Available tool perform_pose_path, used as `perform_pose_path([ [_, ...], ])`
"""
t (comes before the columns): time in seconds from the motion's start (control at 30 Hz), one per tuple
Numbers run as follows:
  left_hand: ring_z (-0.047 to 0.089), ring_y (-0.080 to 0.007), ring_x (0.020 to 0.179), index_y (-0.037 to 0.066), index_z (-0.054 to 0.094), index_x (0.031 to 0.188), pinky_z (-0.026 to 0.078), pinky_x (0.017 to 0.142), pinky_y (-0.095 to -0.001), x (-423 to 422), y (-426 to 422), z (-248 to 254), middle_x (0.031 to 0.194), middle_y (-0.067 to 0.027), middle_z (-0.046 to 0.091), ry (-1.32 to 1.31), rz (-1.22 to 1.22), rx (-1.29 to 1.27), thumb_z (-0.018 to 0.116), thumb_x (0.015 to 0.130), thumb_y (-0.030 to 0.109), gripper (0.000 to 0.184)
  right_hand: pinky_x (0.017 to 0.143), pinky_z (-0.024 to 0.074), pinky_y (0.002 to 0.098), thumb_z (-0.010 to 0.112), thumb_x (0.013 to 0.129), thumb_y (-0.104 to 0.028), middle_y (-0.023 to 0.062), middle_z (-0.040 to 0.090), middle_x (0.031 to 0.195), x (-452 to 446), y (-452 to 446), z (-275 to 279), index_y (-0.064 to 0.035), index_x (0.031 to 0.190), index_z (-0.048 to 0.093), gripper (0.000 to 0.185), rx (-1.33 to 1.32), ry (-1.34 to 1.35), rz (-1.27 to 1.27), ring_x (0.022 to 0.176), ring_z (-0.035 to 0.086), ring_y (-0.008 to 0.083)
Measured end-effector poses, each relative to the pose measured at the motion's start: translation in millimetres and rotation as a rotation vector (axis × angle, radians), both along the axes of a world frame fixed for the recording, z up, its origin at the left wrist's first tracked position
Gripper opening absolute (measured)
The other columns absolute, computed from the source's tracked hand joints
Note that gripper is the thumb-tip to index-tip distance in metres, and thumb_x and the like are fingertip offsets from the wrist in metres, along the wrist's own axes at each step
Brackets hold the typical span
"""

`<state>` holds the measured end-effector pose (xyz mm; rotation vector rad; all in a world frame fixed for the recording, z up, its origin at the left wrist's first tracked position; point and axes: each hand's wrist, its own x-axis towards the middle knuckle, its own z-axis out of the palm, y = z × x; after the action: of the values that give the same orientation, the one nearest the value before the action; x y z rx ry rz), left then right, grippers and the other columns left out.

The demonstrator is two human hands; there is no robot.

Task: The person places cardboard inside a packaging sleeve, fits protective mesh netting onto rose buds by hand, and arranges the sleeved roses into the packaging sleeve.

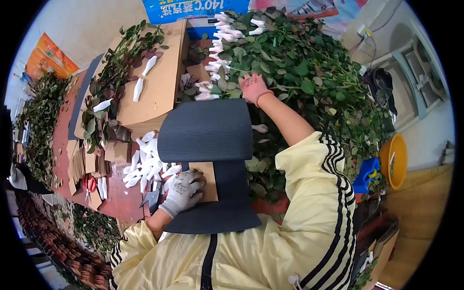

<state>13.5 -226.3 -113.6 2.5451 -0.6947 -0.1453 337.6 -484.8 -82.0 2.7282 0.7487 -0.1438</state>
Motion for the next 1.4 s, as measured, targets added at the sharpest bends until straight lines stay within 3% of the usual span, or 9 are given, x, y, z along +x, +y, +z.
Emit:
perform_pose_path([
  [0.2, 0.042, -0.0292, 0.121, 0.015, 0.062, 0.105, 0.035, 0.098, -0.0448, -0.7, -1.7, -4.0, 0.127, -0.0048, 0.05, -0.014, 0.005, -0.055, 0.066, 0.073, 0.027, 0.035, 0.097, 0.0342, 0.0527, 0.058, 0.079, -0.028, 0.0174, 0.049, 0.124, -8.8, 0.8, -37.0, -0.0085, 0.128, 0.045, 0.054, -0.052, -0.204, 0.131, 0.117, 0.044, 0.0393],
  [0.27, 0.042, -0.0291, 0.121, 0.015, 0.062, 0.106, 0.035, 0.099, -0.0444, -2.3, -0.7, -5.8, 0.126, -0.0049, 0.05, 0.005, 0.016, -0.021, 0.066, 0.074, 0.027, 0.034, 0.096, 0.0362, 0.0503, 0.056, 0.08, -0.026, 0.016, 0.05, 0.123, -14.7, 7.9, -3.4, -0.0101, 0.128, 0.046, 0.051, -0.147, -0.138, 0.056, 0.114, 0.047, 0.0379],
  [0.47, 0.043, -0.0291, 0.12, 0.015, 0.062, 0.106, 0.035, 0.099, -0.0445, -2.0, -0.5, -4.1, 0.126, -0.0054, 0.051, -0.016, 0.012, 0.011, 0.065, 0.075, 0.028, 0.034, 0.081, 0.0447, 0.0377, 0.051, 0.079, -0.016, 0.0064, 0.06, 0.108, 21.6, -20.9, 8.7, -0.0151, 0.121, 0.054, 0.042, 0.189, -0.298, -0.062, 0.094, 0.06, 0.0226],
  [0.57, 0.044, -0.0292, 0.121, 0.016, 0.062, 0.107, 0.035, 0.099, -0.0447, -2.1, -0.2, -4.9, 0.125, -0.0054, 0.052, -0.035, 0.011, -0.029, 0.065, 0.075, 0.028, 0.035, 0.074, 0.0497, 0.0343, 0.053, 0.078, -0.021, 0.0057, 0.062, 0.112, 16.4, -30.6, 78.5, -0.0146, 0.12, 0.054, 0.042, 0.278, -0.485, -0.166, 0.092, 0.063, 0.0243],
  [0.77, 0.045, -0.0295, 0.12, 0.014, 0.065, 0.101, 0.037, 0.097, -0.0449, -3.3, -0.6, -4.9, 0.122, -0.006, 0.053, -0.048, 0.013, -0.023, 0.067, 0.073, 0.029, 0.032, 0.086, 0.0489, 0.0371, 0.064, 0.071, -0.017, 0.0111, 0.062, 0.115, -17.0, -75.5, 182.7, -0.0112, 0.124, 0.054, 0.054, 0.629, -0.596, -0.29, 0.099, 0.061, 0.0303],
  [1.07, 0.054, -0.0313, 0.109, 0.009, 0.063, 0.11, 0.04, 0.097, -0.0429, 19.9, 18.9, 24.9, 0.118, -0.0119, 0.058, 0.168, -0.126, -0.046, 0.06, 0.082, 0.032, 0.037, 0.083, 0.0469, 0.0413, 0.062, 0.072, -0.016, 0.0149, 0.065, 0.101, -53.6, -120.0, 224.2, -0.0131, 0.113, 0.059, 0.041, 0.849, -0.78, -0.23, 0.096, 0.059, 0.0355],
  [1.13, 0.06, -0.025, 0.101, 0.006, 0.063, 0.11, 0.045, 0.091, -0.0369, 19.6, 18.2, 76.9, 0.108, -0.0117, 0.063, 0.084, -0.156, -0.101, 0.062, 0.082, 0.027, 0.036, 0.081, 0.0483, 0.0404, 0.061, 0.075, -0.018, 0.0122, 0.065, 0.103, -59.6, -127.4, 222.6, -0.0157, 0.115, 0.059, 0.04, 0.815, -0.795, -0.235, 0.096, 0.06, 0.0326],
  [1.27, 0.059, -0.0185, 0.096, -0.006, 0.047, 0.125, 0.045, 0.087, -0.0293, 26.8, -5.7, 171.5, 0.107, -0.0142, 0.062, 0.545, -0.065, -0.825, 0.064, 0.087, 0.031, 0.056, 0.08, 0.0483, 0.0404, 0.06, 0.077, -0.018, 0.0134, 0.065, 0.1, -81.3, -131.8, 216.6, -0.0161, 0.113, 0.06, 0.037, 0.838, -0.819, -0.21, 0.095, 0.06, 0.0337],
  [1.4, 0.047, -0.0238, 0.121, -0.004, 0.006, 0.144, 0.039, 0.1, -0.0331, 85.3, -76.3, 208.9, 0.134, -0.0206, 0.042, 0.622, -0.236, -0.837, 0.072, 0.081, 0.032, 0.098, 0.078, 0.0488, 0.0403, 0.061, 0.076, -0.017, 0.0132, 0.065, 0.097, -112.9, -123.0, 215.5, -0.0158, 0.11, 0.061, 0.034, 0.94, -0.813, -0.126, 0.091, 0.061, 0.0339],
])
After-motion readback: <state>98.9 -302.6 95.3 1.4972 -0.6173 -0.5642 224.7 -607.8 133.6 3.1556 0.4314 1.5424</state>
